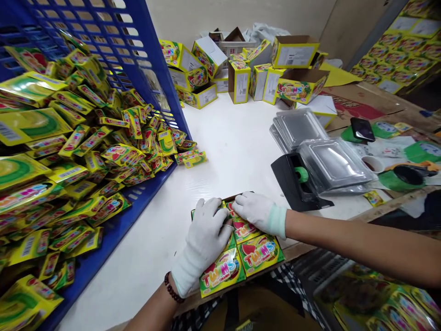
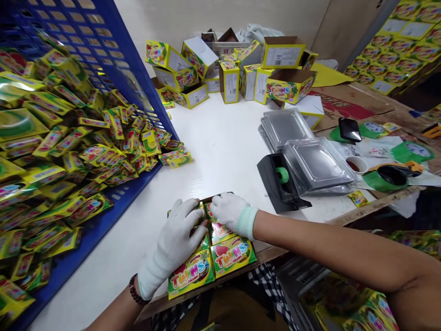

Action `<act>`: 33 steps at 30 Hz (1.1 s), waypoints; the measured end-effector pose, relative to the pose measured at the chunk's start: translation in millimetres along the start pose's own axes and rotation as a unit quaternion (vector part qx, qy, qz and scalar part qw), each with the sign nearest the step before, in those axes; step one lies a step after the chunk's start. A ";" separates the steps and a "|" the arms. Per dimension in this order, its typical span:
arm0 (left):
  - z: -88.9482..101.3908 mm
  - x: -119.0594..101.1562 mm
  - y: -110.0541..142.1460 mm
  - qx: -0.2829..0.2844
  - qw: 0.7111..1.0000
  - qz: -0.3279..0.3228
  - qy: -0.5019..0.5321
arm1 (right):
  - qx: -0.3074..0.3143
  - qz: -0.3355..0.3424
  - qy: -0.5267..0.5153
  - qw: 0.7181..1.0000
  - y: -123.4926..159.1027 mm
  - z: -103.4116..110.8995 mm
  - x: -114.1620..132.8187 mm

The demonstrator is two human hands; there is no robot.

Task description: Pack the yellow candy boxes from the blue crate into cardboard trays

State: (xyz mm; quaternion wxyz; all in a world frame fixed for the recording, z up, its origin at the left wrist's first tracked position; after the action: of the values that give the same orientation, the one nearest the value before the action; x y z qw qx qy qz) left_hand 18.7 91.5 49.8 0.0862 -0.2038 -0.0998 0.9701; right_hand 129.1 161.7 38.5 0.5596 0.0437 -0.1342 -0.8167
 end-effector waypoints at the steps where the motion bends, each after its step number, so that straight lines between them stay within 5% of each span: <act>1: 0.0 -0.2 -0.7 -0.002 1.000 -0.003 0.001 | -0.006 0.003 -0.008 1.000 0.6 0.2 -1.3; 6: 0.9 -1.3 -2.0 -0.008 1.000 -0.012 0.001 | -0.027 0.055 -0.058 0.996 9.4 2.5 2.9; 15: 1.3 -2.7 -2.7 -0.012 1.000 -0.017 -0.010 | -0.024 -0.126 -0.043 0.991 23.3 0.9 13.4; 23: 1.3 -2.4 -2.9 -0.005 1.000 -0.018 -0.018 | 0.001 -0.091 -0.032 0.995 13.8 -3.2 12.7; 29: -0.2 -1.8 -2.0 -0.006 0.999 -0.020 -0.028 | -0.008 -0.154 0.002 0.988 7.7 -7.1 21.0; 33: 1.5 -2.0 -2.6 -0.014 1.000 -0.020 -0.018 | 0.005 -0.137 -0.018 0.990 12.1 -2.5 23.6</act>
State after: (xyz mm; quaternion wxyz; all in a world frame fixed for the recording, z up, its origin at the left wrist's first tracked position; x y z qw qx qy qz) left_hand 20.2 93.4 52.5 0.1007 -0.1854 -0.1190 0.9702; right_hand 131.8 135.3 41.2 0.4401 0.0494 -0.1410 -0.8854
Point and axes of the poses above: each hand's wrist, its own y-axis away from the middle knuckle, its own z-axis out of the back of the hand, x = y × z, the point moved 5 cm from there along -y, towards the middle knuckle, and after that the axes turned 5 degrees about z, right-handed, at the moved point
